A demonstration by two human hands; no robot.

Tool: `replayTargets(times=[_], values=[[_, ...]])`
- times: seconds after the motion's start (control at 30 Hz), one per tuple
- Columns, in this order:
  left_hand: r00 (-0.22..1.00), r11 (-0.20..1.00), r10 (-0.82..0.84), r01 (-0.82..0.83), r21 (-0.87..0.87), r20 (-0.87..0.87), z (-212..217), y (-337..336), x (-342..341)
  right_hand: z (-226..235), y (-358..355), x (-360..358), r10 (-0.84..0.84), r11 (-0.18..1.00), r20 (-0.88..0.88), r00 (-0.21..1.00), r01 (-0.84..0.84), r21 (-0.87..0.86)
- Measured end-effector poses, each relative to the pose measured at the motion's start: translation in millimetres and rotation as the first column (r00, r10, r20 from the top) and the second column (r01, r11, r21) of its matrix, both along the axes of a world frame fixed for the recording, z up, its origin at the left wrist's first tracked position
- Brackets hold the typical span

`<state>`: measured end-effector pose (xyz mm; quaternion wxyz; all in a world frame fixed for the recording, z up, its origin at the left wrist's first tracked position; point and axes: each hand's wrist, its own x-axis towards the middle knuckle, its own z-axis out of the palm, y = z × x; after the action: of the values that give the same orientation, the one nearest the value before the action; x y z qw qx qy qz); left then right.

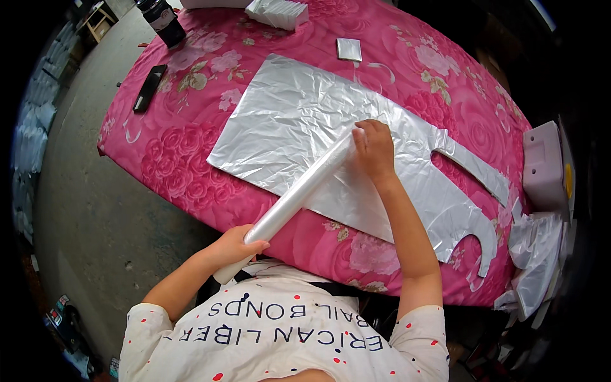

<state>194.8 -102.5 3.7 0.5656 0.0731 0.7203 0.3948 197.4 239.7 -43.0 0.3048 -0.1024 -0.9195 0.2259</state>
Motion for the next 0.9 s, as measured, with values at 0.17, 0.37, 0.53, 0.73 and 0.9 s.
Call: replayTargets(times=[0.17,0.37,0.53,0.73,0.9], values=[[0.999,1.0,0.016,-0.016,0.002,0.036,-3,-4,-1,26,21,-7,0.307,0.57,0.395,0.866,0.164,-0.805],[0.994,1.0,0.021,-0.021,0.002,0.109,-5,-5,-2,34,24,-5,0.523,0.46,0.399,0.753,0.145,-0.876],[0.978,0.999,0.0,-0.01,0.047,0.209,-10,-5,0,36,28,4,0.465,0.525,0.412,0.784,0.131,-0.841],[0.911,0.994,-0.086,0.049,0.101,0.403,-21,-15,-2,24,97,19,0.15,0.662,0.439,0.886,0.24,-0.71],[0.839,0.969,-0.246,0.205,0.137,0.485,-33,-98,-23,21,173,57,-0.08,0.699,0.46,0.884,0.379,-0.606]])
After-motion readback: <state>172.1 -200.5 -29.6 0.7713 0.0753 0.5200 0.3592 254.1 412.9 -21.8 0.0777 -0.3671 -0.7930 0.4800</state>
